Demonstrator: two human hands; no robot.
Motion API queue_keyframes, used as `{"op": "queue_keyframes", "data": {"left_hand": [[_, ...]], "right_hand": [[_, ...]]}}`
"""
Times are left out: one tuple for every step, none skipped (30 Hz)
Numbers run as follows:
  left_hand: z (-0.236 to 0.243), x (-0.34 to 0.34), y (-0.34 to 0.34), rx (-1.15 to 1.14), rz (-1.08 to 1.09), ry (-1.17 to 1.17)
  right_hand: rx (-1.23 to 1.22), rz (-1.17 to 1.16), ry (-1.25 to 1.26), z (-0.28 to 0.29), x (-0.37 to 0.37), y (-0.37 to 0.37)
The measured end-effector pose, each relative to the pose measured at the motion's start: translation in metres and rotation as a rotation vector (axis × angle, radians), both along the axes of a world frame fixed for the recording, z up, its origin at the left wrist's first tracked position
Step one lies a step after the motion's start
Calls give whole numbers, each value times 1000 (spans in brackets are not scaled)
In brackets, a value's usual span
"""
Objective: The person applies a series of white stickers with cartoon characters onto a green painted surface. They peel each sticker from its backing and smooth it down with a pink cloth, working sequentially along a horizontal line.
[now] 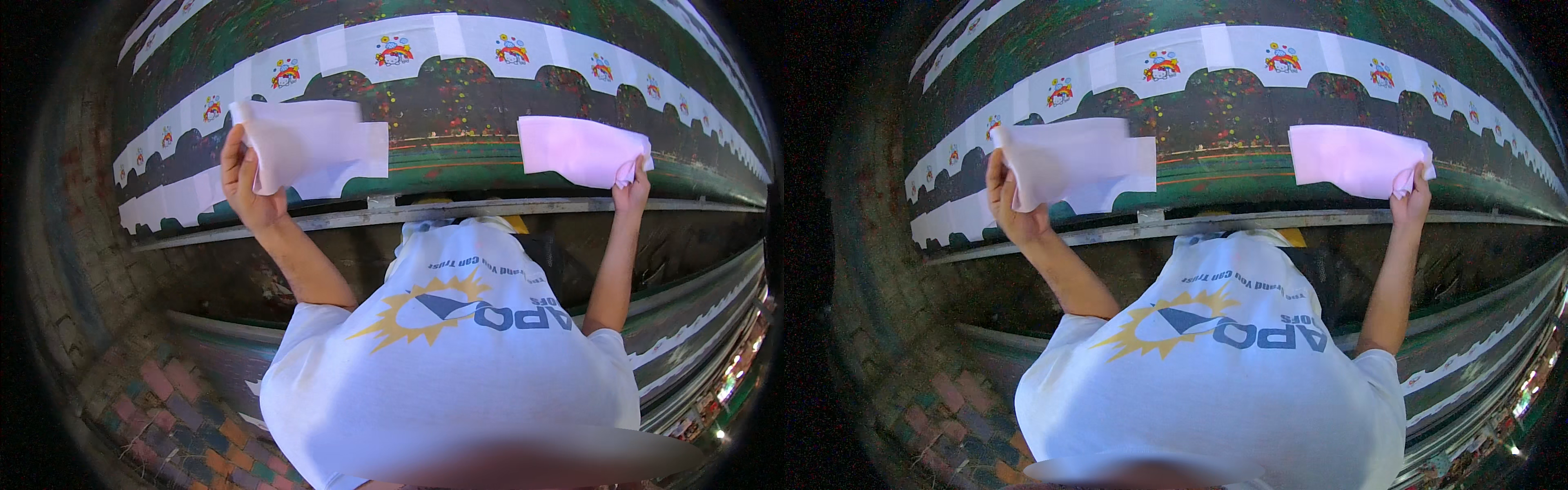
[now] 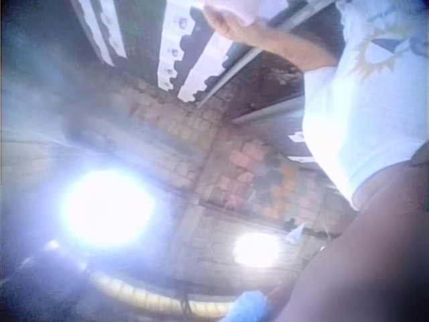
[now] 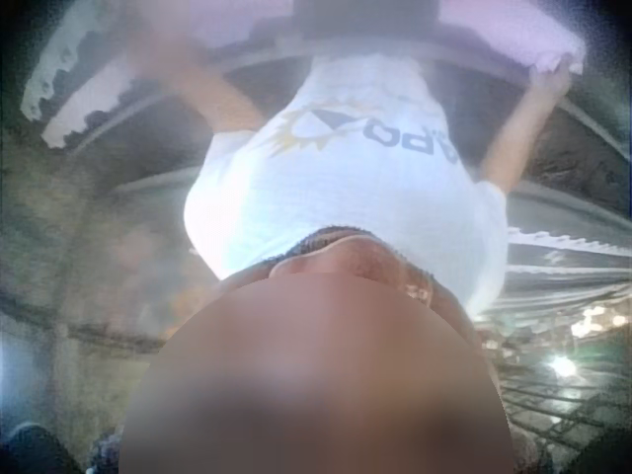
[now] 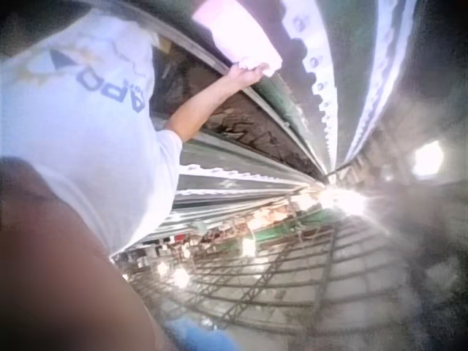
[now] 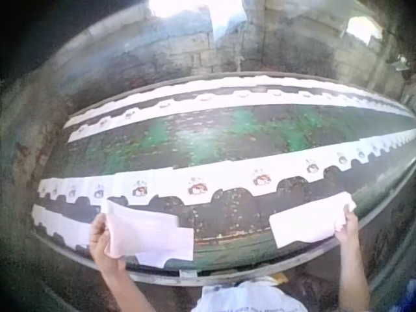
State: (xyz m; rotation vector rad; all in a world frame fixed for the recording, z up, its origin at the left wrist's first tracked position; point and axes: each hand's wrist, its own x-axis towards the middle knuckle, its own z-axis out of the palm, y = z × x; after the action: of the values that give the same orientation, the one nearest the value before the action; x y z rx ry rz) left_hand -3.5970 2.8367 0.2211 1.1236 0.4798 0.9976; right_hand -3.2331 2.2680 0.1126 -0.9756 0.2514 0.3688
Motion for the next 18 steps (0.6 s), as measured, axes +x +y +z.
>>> {"op": "queue_keyframes", "data": {"left_hand": [[8, -1, 0, 51, -4, -21], [11, 2, -1, 126, -42, 15], [12, 6, -3, 201, -77, 53], [12, 12, -5, 308, -144, 63], [11, 19, -6, 374, -248, 209], [7, 28, -11, 479, -349, 388], [-1, 41, -16, 535, -459, 468], [-12, 53, -28, 440, -569, 517], [-26, 72, -41, 460, -643, 520], [-39, 85, -57, 539, -651, 538], [-52, 99, -75, 581, -635, 579], [-64, 109, -91, 649, -655, 611], [-76, 118, -108, 654, -649, 643], [-87, 125, -126, 646, -633, 654], [-96, 131, -142, 631, -622, 683], [-104, 137, -156, 609, -624, 734], [-111, 141, -169, 614, -597, 745], [-116, 145, -183, 611, -582, 778]], "right_hand": [[-34, -100, 49, 1, -1, 2], [-18, -109, 50, 2, -1, 4], [-2, -120, 53, 2, -3, 4], [-12, -181, 75, 3, -3, 5], [15, -123, 57, 3, -3, 5], [17, -116, 55, 4, -3, 4], [17, -109, 52, 6, -2, 4], [14, -110, 62, 7, -2, 3], [10, -110, 69, 10, -1, 2], [7, -107, 75, 13, 1, 2], [-12, -112, 71, 16, 2, 0], [-30, -113, 65, 20, 3, -2], [-39, -122, 67, 23, 5, -5], [-51, -107, 40, 26, 6, -9], [-54, -101, 21, 29, 8, -16], [-39, -99, 12, 31, 10, -22], [-5, -98, 17, 33, 14, -31], [-33, -43, -6, 36, 18, -41]]}}
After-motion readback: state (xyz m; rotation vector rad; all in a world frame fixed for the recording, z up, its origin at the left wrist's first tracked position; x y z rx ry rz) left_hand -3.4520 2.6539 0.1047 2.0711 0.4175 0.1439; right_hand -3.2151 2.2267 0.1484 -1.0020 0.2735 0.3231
